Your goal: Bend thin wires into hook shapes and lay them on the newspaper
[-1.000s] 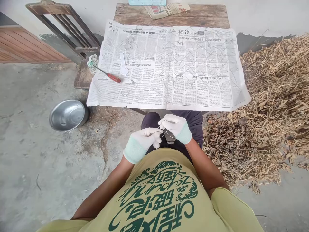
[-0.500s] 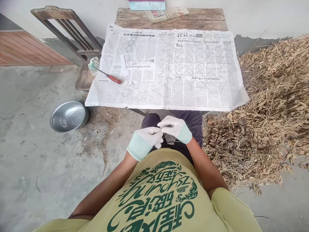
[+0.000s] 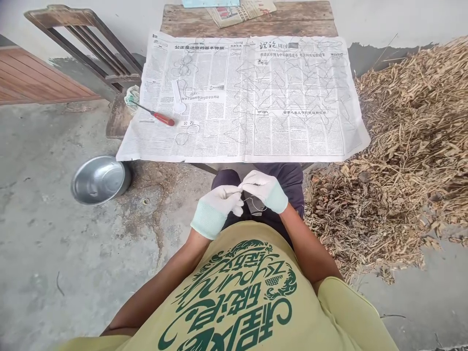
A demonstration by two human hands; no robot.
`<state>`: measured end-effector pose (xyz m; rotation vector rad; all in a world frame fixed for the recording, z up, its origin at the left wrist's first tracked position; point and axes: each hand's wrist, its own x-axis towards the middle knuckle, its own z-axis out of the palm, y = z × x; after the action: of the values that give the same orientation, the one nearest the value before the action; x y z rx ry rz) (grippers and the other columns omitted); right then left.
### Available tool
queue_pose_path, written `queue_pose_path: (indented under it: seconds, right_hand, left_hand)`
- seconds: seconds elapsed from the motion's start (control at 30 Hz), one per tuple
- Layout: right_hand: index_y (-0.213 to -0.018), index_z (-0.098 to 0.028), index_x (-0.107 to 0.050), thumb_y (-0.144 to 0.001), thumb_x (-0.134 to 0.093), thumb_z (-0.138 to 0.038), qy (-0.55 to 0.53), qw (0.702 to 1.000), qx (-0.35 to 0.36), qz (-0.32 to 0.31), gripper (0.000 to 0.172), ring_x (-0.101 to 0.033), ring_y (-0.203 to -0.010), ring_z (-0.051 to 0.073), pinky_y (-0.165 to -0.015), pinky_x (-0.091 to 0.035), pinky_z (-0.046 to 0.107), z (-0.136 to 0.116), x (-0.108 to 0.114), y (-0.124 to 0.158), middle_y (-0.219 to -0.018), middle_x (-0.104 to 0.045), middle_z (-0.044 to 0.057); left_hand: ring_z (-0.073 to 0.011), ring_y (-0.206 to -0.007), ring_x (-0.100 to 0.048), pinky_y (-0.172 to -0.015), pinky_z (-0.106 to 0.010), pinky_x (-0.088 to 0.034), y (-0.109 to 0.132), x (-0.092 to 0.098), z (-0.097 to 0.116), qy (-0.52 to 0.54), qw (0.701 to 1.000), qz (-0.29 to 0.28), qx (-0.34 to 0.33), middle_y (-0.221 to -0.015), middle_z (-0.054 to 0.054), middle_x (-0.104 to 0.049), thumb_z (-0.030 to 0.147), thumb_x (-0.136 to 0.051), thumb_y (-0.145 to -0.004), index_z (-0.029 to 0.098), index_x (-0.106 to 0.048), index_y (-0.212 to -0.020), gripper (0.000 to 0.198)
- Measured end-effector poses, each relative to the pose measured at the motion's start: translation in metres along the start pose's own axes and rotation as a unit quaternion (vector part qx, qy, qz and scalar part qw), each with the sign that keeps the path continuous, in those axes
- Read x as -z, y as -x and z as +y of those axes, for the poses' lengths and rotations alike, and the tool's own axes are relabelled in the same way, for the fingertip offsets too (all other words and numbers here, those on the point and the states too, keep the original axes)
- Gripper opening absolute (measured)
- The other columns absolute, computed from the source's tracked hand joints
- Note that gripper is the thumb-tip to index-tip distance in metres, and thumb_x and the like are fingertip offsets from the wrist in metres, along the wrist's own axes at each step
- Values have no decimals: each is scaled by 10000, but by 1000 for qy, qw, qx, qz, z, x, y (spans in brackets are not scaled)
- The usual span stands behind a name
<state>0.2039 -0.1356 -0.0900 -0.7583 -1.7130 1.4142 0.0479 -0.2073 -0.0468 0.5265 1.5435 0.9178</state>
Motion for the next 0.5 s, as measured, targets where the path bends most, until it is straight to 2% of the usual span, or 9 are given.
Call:
queue_pose_path:
  seconds: [0.17, 0.5]
  right_hand:
    - [-872, -231, -837, -932, -717, -229, -27, 1000, -1, 8, 134, -685, -847, 189, -791, -540, 355, 6, 1, 1, -892, -737, 39]
    - [-894, -246, -858, -925, -744, -248, -55, 998, 15, 11, 118, -683, -845, 195, -798, -554, 370, 3, -1, 0, -901, -753, 47]
  left_hand:
    - [-117, -469, -635, -509, -226, -502, 3, 1, -3, 7, 999, 19, -35, -652, -1, -713, 223, -785, -789, 136, -696, -994, 240]
    - [-133, -531, -670, -601, -249, -548, 7, 5, -5, 1, 994, 48, -99, -638, -6, -714, 273, -711, -846, 135, -693, -1034, 234]
